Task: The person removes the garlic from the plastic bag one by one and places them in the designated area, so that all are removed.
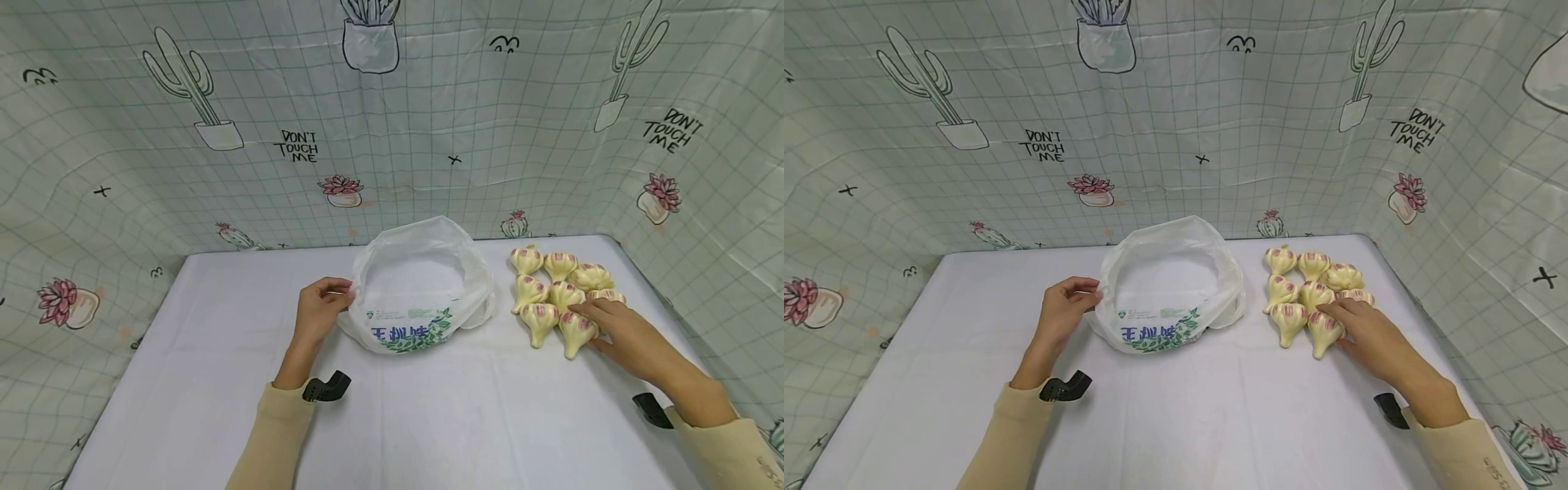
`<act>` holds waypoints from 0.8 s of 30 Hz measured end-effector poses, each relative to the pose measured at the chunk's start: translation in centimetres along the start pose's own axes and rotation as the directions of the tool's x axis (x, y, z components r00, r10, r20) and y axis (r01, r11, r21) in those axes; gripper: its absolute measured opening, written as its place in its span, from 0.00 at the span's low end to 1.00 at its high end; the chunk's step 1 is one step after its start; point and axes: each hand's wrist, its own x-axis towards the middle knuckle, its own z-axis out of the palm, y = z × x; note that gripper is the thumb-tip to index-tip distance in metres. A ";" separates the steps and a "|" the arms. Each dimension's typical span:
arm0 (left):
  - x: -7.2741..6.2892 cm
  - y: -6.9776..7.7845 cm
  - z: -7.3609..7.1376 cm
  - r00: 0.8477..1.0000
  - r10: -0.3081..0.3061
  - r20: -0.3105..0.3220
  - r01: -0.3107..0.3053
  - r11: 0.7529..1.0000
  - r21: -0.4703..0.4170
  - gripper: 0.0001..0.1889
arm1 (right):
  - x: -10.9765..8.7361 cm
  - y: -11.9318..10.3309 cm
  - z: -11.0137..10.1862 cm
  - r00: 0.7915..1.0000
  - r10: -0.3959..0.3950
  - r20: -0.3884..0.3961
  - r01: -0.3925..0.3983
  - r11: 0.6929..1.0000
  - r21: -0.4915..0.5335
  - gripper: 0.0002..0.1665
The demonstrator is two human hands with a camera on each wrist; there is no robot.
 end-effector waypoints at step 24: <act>0.1 -0.2 -0.1 1.000 -0.011 0.013 0.011 1.000 0.000 0.09 | -0.1 -0.1 -1.1 1.000 0.005 -0.024 -0.004 0.999 0.034 0.43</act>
